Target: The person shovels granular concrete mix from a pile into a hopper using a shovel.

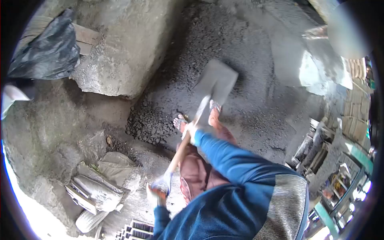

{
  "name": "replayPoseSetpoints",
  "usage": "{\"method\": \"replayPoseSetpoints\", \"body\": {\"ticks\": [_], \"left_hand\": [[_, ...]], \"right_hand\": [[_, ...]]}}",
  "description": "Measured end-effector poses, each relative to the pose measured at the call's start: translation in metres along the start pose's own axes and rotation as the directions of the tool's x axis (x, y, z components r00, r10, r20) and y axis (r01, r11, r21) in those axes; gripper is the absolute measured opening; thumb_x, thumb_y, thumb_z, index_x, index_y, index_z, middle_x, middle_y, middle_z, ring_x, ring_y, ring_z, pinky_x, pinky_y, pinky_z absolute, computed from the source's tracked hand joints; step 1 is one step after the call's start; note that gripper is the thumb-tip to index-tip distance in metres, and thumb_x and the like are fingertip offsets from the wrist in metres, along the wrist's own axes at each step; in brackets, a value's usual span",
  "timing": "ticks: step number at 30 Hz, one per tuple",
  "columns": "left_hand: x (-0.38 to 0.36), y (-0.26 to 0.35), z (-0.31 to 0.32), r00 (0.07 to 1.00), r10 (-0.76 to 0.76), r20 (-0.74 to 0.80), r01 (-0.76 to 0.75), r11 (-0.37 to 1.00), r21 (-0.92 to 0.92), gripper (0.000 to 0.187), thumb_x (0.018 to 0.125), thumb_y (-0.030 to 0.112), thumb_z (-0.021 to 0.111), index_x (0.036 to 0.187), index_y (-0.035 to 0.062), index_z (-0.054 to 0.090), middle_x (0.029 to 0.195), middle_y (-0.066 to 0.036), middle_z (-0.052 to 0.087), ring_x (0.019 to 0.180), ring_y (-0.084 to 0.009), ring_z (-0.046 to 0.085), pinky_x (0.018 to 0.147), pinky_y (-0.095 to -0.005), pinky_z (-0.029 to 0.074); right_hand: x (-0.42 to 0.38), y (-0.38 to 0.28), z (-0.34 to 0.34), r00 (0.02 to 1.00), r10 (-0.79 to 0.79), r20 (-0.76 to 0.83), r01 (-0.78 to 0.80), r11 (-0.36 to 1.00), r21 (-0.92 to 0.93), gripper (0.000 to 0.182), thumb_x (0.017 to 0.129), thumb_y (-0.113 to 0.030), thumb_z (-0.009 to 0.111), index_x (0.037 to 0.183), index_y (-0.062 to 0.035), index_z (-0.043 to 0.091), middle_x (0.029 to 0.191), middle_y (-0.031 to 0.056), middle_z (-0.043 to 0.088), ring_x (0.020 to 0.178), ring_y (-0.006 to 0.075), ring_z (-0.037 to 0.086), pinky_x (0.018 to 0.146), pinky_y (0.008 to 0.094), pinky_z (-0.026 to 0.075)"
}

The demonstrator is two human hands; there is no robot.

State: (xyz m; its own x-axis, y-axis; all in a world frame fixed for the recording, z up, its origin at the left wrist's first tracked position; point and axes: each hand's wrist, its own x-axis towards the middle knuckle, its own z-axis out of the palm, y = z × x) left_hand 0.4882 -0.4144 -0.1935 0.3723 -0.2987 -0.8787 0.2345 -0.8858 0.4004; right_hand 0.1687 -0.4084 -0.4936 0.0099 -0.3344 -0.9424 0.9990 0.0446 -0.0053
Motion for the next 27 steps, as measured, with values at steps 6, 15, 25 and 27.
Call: {"method": "replayPoseSetpoints", "body": {"ticks": [6, 15, 25, 27], "left_hand": [[-0.055, 0.016, -0.18, 0.839, 0.077, -0.539, -0.041, 0.996, 0.079, 0.072, 0.089, 0.065, 0.045, 0.13, 0.0061, 0.052, 0.123, -0.015, 0.056, 0.112, -0.0296, 0.054, 0.092, -0.0485, 0.045], [0.133, -0.049, 0.196, 0.865, 0.46, -0.202, -0.454, 0.887, 0.08, 0.032, 0.098, 0.031, 0.061, 0.075, 0.0108, 0.051, 0.058, 0.001, 0.042, 0.046, -0.0128, 0.042, 0.042, -0.0286, 0.036], [0.096, -0.048, 0.139, 0.89, 0.414, -0.193, -0.391, 0.909, 0.145, 0.036, 0.094, 0.044, 0.063, 0.078, 0.0152, 0.048, 0.058, 0.002, 0.042, 0.045, -0.0119, 0.044, 0.041, -0.0273, 0.033], [0.093, -0.042, 0.127, 0.896, 0.426, -0.126, -0.41, 0.902, 0.135, 0.036, 0.093, 0.042, 0.065, 0.076, 0.0157, 0.048, 0.059, 0.003, 0.04, 0.047, -0.0112, 0.044, 0.043, -0.0267, 0.035]], "right_hand": [[-0.051, 0.209, 0.065, 0.832, 0.53, -0.166, -0.554, 0.812, -0.185, 0.006, 0.091, -0.017, 0.054, 0.087, -0.0147, 0.051, 0.066, 0.0097, 0.055, 0.052, 0.0301, 0.058, 0.048, 0.0506, 0.051], [0.202, -0.118, 0.055, 0.99, 0.142, -0.018, -0.143, 0.984, -0.11, 0.016, 0.092, -0.025, 0.056, 0.079, -0.0193, 0.047, 0.061, 0.001, 0.045, 0.05, 0.0217, 0.046, 0.051, 0.0452, 0.043], [0.099, -0.086, 0.022, 0.998, 0.061, 0.008, -0.061, 0.988, 0.138, 0.02, 0.088, -0.028, 0.062, 0.078, -0.0189, 0.047, 0.067, 0.0002, 0.048, 0.058, 0.0235, 0.049, 0.057, 0.0431, 0.045], [0.072, -0.092, 0.003, 0.998, 0.03, -0.049, -0.019, 0.976, 0.217, 0.02, 0.089, -0.027, 0.062, 0.077, -0.0192, 0.047, 0.067, -0.0012, 0.048, 0.061, 0.0225, 0.05, 0.058, 0.0416, 0.045]]}}
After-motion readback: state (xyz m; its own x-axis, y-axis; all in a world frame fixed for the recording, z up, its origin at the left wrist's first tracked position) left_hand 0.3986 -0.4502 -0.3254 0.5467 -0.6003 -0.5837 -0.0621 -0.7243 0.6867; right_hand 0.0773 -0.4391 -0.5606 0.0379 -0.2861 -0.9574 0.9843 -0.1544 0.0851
